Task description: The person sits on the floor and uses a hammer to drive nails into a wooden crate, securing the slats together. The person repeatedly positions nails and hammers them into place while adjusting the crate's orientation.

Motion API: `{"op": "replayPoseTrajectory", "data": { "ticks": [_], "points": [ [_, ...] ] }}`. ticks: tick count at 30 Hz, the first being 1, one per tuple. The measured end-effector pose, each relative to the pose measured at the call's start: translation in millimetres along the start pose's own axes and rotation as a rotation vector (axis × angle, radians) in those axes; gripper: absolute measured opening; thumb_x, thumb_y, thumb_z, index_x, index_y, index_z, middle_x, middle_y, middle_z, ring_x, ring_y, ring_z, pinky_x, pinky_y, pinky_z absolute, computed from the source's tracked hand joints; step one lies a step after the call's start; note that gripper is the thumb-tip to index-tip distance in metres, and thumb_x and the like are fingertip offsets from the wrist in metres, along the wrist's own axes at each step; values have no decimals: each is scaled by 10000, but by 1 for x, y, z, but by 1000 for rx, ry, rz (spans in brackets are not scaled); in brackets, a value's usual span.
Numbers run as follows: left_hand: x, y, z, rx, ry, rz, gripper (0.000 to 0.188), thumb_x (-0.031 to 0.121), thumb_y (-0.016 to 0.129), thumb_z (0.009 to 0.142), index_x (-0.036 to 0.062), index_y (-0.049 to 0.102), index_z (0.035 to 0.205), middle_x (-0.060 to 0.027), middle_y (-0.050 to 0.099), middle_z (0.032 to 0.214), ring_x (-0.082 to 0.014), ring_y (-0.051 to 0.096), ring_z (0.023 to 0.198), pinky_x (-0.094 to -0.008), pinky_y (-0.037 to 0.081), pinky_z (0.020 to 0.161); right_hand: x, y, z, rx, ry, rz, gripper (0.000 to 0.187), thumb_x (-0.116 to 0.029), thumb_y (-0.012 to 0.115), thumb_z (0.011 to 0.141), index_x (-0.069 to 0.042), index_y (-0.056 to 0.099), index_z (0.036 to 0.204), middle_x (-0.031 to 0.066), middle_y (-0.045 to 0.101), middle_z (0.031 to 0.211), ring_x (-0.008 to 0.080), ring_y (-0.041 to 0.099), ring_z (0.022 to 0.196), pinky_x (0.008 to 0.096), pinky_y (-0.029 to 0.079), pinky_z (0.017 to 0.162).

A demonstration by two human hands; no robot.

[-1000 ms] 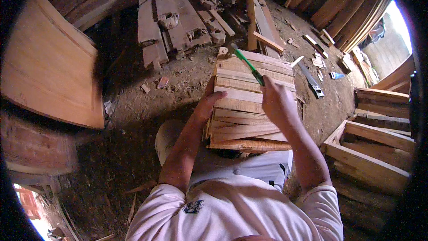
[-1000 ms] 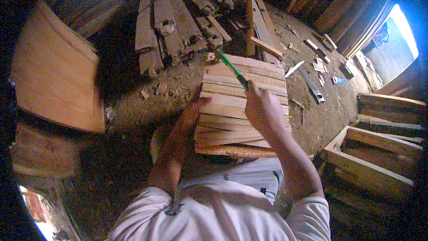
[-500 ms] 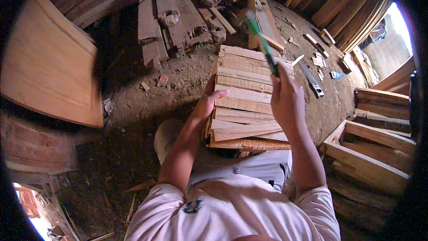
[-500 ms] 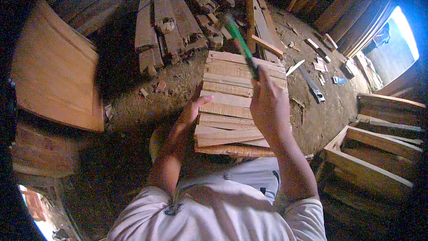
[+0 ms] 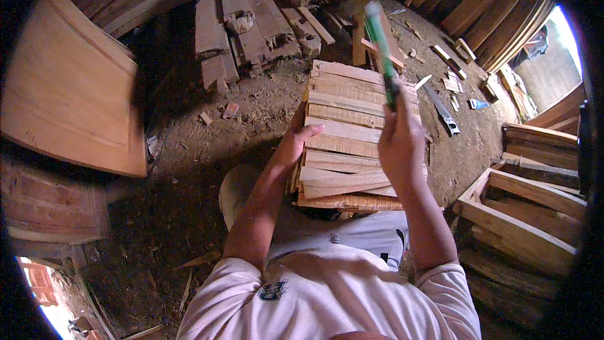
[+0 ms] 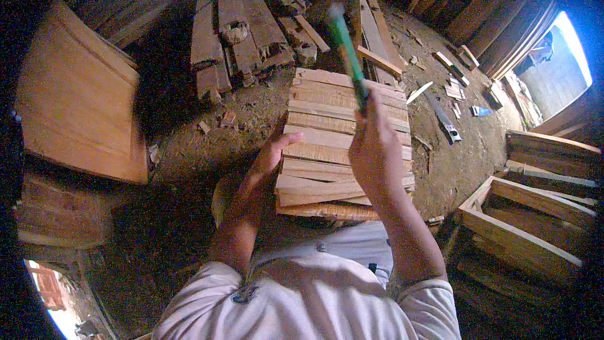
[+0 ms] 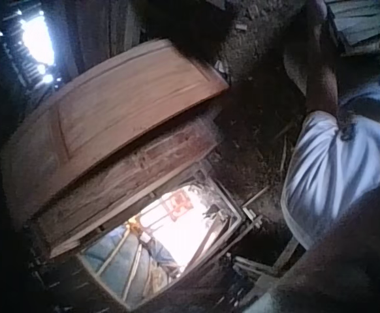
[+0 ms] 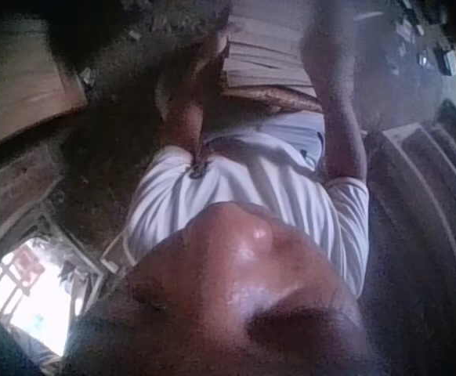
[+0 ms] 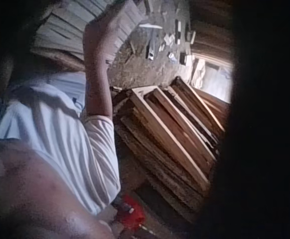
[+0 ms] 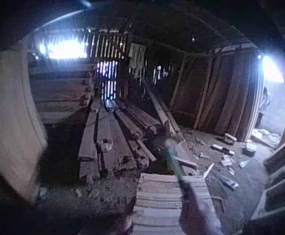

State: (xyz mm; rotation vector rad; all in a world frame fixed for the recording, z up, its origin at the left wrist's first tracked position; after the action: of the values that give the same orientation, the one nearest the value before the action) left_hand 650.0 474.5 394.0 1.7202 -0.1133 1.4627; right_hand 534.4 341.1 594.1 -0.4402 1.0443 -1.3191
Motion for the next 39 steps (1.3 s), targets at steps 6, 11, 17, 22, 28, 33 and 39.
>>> {"op": "replayPoseTrajectory", "data": {
  "ticks": [6,11,17,22,28,33,39],
  "points": [
    [12,9,-4,16,7,72,780,125,623,882,61,299,1588,-128,481,1518,-256,456,1393,-381,338,1166,3,6,2,-279,50,-45,335,-139,564,995,-36,548,1314,273,679,797,469,685,722,575,513,621],
    [8,3,2,-30,66,82,787,132,635,882,54,296,1587,-120,484,1513,-250,455,1386,-382,329,1168,-8,-16,-2,192,-35,68,373,-134,562,1002,-38,520,1360,258,680,784,458,675,686,556,520,606],
    [-3,-3,7,-35,72,-19,785,141,632,894,67,284,1594,-118,486,1510,-256,459,1380,-392,330,1166,9,12,-3,-338,34,-77,311,-126,538,994,-38,554,1292,272,673,763,470,668,664,581,515,596],
    [0,-1,2,-26,15,42,782,139,620,897,73,279,1598,-123,473,1526,-255,443,1401,-391,323,1171,-9,-21,4,140,-3,64,329,-100,550,1003,-54,531,1328,275,681,846,467,677,743,564,506,617],
    [9,4,0,16,25,111,778,128,620,891,70,290,1593,-113,481,1521,-253,444,1400,-387,329,1168,16,20,-5,-299,51,-88,381,-125,582,996,-38,561,1367,288,670,831,474,677,767,553,512,655],
    [1,3,1,-22,-2,-30,780,123,626,889,67,292,1591,-112,486,1516,-256,458,1385,-384,332,1165,-6,-16,5,66,41,50,382,-62,533,984,-50,522,1365,262,676,819,467,669,732,549,516,636],
    [13,8,-3,73,-10,77,807,146,639,890,60,267,1600,-126,477,1517,-258,462,1384,-380,339,1160,16,22,0,-419,126,-153,410,-118,600,978,-76,570,1386,271,683,831,464,684,757,546,530,667]
  ]
}}
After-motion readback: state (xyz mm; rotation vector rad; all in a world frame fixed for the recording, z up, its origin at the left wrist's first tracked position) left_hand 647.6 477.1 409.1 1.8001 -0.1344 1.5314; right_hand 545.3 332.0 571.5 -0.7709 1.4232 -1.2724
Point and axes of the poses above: each hand's wrist, its own z-axis towards the middle knuckle, its own y-axis out of the palm, x = y × z, the point moved 7 cm from there along z, towards the middle knuckle
